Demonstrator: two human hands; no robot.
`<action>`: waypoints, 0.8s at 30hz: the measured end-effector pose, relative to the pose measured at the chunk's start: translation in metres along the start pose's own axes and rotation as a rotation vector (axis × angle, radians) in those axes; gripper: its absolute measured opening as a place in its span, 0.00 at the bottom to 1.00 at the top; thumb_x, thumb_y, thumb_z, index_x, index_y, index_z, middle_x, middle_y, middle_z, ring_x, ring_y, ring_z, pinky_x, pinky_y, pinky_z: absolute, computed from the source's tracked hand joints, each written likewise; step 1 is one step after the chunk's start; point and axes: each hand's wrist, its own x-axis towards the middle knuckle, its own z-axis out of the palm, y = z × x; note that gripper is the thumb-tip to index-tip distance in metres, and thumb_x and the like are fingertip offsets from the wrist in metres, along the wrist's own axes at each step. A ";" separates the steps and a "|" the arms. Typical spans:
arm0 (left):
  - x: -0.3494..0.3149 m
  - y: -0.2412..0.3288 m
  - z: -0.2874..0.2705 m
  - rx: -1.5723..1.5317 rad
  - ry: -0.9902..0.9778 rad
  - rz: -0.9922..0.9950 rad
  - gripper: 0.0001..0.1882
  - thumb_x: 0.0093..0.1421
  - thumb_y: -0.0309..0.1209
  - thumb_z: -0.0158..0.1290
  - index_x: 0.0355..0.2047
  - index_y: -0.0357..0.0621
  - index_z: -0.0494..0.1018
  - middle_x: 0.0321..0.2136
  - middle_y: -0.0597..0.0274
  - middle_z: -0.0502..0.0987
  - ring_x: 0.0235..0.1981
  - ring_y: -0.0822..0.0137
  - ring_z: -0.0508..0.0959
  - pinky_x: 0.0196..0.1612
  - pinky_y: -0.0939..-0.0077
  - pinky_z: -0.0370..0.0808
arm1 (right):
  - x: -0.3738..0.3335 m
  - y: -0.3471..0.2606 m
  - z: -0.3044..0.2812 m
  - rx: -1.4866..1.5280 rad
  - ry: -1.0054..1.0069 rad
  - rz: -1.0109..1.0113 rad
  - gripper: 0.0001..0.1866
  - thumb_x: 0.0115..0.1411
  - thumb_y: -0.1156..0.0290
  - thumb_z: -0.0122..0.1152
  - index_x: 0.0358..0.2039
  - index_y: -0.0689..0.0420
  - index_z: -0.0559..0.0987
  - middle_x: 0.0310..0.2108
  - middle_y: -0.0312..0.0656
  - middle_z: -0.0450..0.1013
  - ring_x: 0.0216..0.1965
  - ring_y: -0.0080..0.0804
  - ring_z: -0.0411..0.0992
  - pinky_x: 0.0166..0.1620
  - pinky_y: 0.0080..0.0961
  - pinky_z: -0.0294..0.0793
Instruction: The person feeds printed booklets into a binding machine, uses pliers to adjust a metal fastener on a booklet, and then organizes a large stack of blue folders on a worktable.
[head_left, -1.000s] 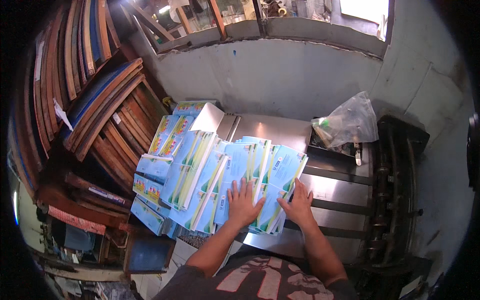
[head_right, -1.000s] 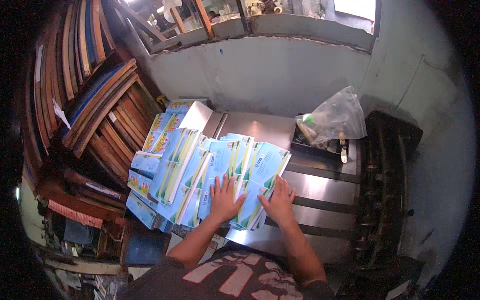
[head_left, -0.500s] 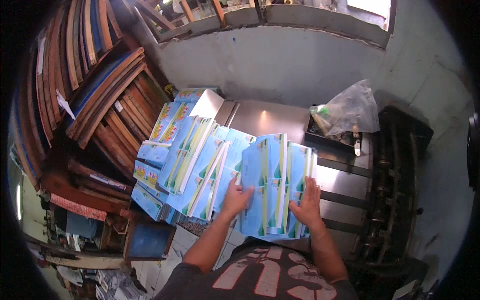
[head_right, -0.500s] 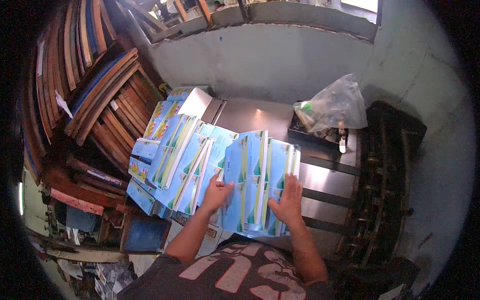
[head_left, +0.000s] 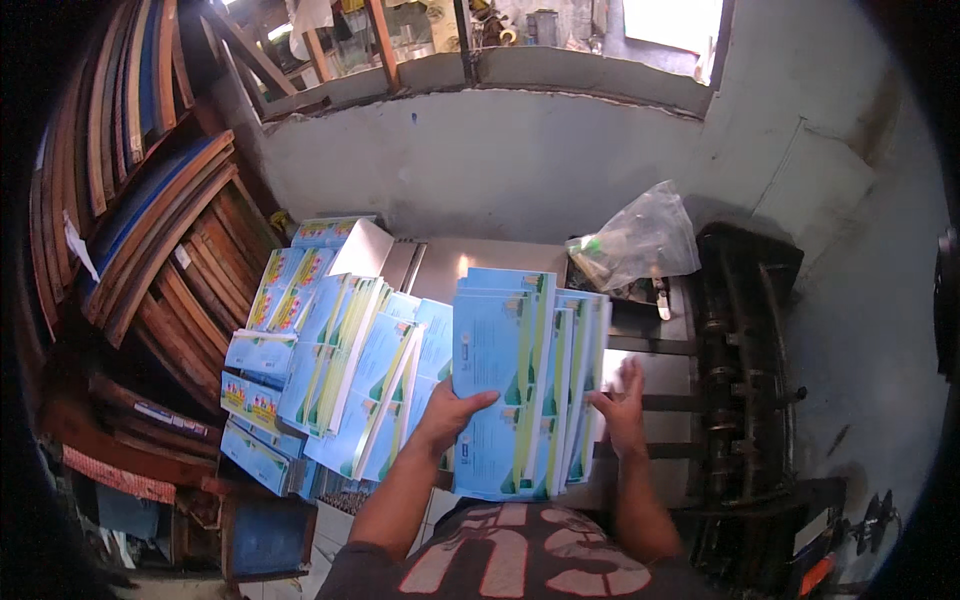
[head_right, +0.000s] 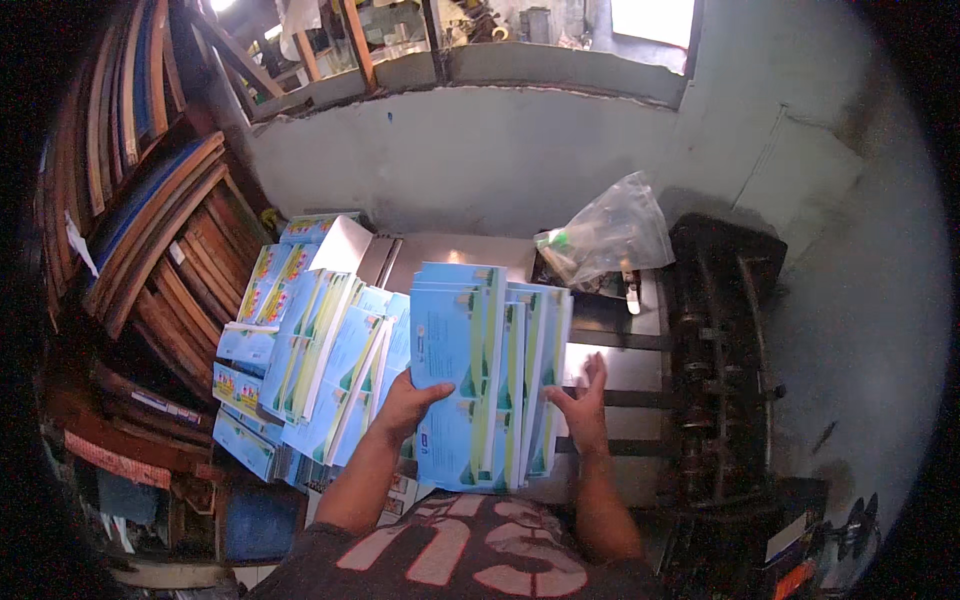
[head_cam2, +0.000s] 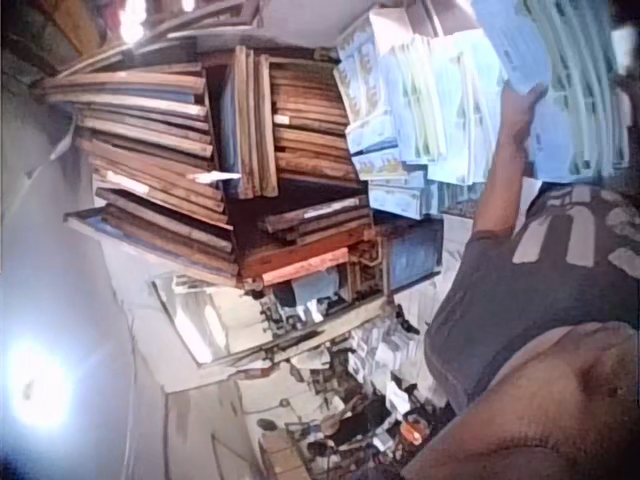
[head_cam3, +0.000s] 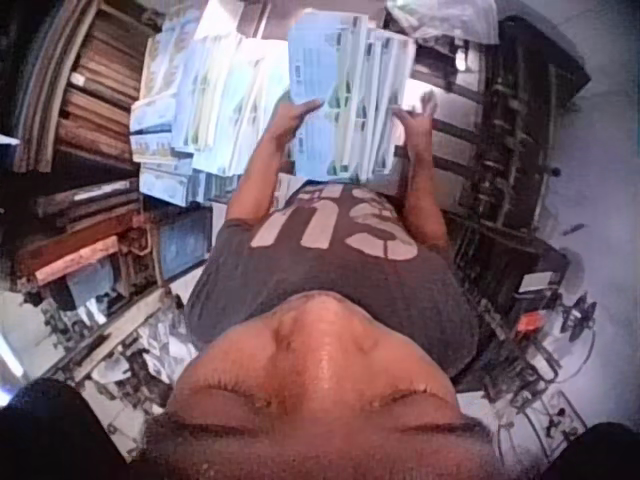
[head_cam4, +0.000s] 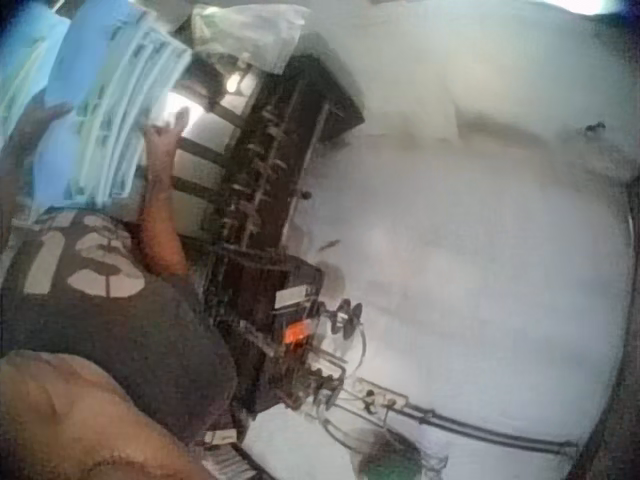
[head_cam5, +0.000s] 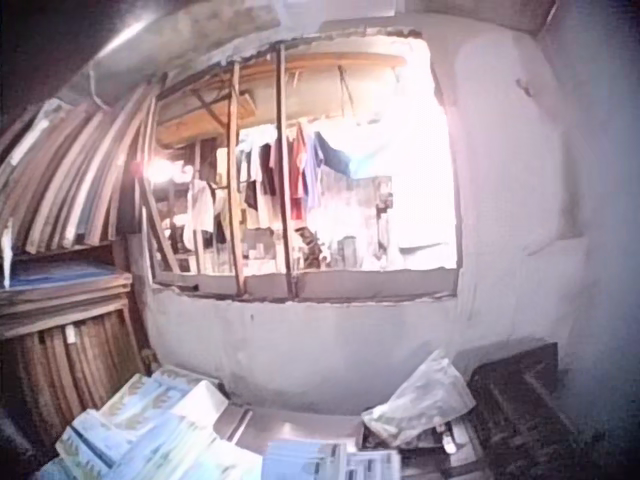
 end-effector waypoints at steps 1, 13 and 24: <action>0.002 0.004 0.002 0.041 -0.032 0.025 0.26 0.55 0.27 0.60 0.53 0.35 0.66 0.45 0.57 0.76 0.45 0.64 0.76 0.49 0.67 0.74 | 0.002 -0.005 -0.003 0.269 -0.072 0.067 0.47 0.49 0.61 0.70 0.64 0.63 0.55 0.60 0.51 0.61 0.58 0.42 0.64 0.61 0.39 0.62; 0.032 0.037 0.027 0.351 -0.119 0.085 0.20 0.70 0.40 0.42 0.50 0.35 0.68 0.38 0.60 0.76 0.37 0.73 0.75 0.42 0.77 0.73 | -0.055 -0.002 -0.034 0.494 0.096 0.097 0.31 0.48 0.62 0.68 0.50 0.65 0.71 0.41 0.47 0.76 0.41 0.40 0.76 0.45 0.37 0.76; 0.046 -0.018 -0.023 1.283 0.374 0.158 0.32 0.57 0.37 0.56 0.59 0.38 0.61 0.47 0.41 0.74 0.50 0.45 0.72 0.55 0.57 0.67 | -0.083 -0.013 -0.096 0.052 0.364 0.347 0.21 0.50 0.79 0.64 0.46 0.63 0.73 0.39 0.44 0.76 0.39 0.37 0.75 0.44 0.34 0.75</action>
